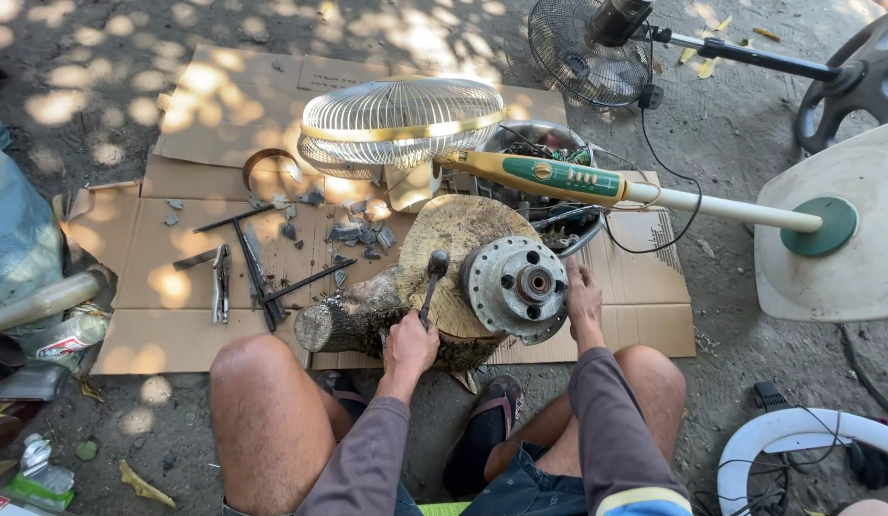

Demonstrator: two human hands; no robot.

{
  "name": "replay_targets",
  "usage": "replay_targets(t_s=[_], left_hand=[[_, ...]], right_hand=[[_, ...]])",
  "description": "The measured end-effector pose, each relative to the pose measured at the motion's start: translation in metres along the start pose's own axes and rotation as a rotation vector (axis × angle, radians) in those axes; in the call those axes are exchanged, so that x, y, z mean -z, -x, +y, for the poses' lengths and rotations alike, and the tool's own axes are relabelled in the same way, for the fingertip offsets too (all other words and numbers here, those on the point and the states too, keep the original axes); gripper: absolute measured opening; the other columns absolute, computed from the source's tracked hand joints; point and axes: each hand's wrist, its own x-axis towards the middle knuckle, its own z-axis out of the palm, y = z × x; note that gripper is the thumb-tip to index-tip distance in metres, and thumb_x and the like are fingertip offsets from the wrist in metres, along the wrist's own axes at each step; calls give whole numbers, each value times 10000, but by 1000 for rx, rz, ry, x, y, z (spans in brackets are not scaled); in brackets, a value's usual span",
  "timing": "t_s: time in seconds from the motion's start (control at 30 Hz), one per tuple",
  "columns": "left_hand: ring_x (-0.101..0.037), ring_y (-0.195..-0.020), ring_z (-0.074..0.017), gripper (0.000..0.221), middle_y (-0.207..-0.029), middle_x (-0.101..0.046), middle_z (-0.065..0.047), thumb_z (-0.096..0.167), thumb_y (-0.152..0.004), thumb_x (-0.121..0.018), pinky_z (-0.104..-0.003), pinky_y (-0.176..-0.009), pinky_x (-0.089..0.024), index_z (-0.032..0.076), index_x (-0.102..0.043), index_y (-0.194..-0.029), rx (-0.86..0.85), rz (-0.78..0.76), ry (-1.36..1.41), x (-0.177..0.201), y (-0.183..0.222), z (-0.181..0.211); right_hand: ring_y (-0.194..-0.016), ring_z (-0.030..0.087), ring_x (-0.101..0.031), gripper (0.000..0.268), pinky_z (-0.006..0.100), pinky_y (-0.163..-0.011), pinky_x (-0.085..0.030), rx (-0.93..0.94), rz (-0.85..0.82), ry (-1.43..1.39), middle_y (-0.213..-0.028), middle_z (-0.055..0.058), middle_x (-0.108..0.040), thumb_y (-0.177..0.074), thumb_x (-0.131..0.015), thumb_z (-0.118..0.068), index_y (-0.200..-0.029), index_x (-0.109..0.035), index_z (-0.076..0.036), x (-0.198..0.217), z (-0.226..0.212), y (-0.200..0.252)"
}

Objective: Disassembling a metal mechanical hub using a hammer and punch on a wooden stump

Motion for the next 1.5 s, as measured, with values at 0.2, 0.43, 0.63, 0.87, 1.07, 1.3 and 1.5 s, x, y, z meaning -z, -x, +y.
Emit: replay_targets(t_s=[0.2, 0.43, 0.63, 0.87, 1.07, 1.3, 1.5], left_hand=[[-736, -1011, -447, 392, -966, -760, -229, 329, -850, -537, -549, -803, -568, 100, -720, -1110, 5, 3, 23, 6, 6, 4], [-747, -927, -422, 358, -866, -752, -201, 370, -845, -528, -539, -749, -566, 119, -728, -1003, -5, 90, 5, 10, 17, 12], [-718, -820, -521, 331, -776, -708, -307, 227, -871, -539, -526, -676, -532, -31, -715, -983, -105, 140, 105, 20, 19, 13], [-732, -938, -449, 339, -861, -732, -214, 397, -866, -522, -542, -757, -538, 165, -700, -1035, -44, 0, 32, -1, -18, -16], [-712, -831, -495, 289, -761, -689, -274, 337, -914, -559, -550, -704, -495, 92, -697, -982, -224, 54, 186, 33, 47, 48], [-706, -641, -405, 298, -651, -671, -239, 339, -997, -518, -494, -578, -483, 87, -672, -1039, -327, 87, 123, 46, 90, 85], [-687, -687, -458, 290, -626, -639, -208, 381, -899, -525, -529, -630, -455, 126, -662, -892, -212, 5, 22, 17, 51, 39]], right_hand=[[-780, 415, -687, 449, 584, -604, -546, -222, 50, -53, -848, 292, -654, -710, -678, -299, -1010, -732, 32, 12, 32, -4], [-1367, 475, -470, 758, 584, -1142, -371, -82, -140, 84, -1366, 289, -594, -990, -469, -685, -1318, -632, -22, 10, -30, 43], [-877, 293, -666, 785, 422, -699, -571, -250, -142, -308, -965, 194, -669, -832, -773, -701, -1134, -686, 18, -9, 13, 3], [-632, 301, -703, 544, 443, -515, -576, -280, -28, -417, -728, 180, -674, -822, -836, -511, -899, -712, 13, -14, 26, 6], [-853, 319, -710, 629, 468, -693, -556, -253, -8, -239, -867, 197, -704, -879, -739, -596, -986, -729, 24, -12, 22, 13], [-894, 341, -687, 666, 434, -810, -504, -170, 15, -104, -825, 232, -704, -843, -731, -647, -881, -762, 18, -17, 2, 19], [-1016, 438, -683, 770, 509, -858, -497, -110, 14, 31, -913, 278, -722, -770, -770, -713, -907, -761, 44, -17, -3, 9]])
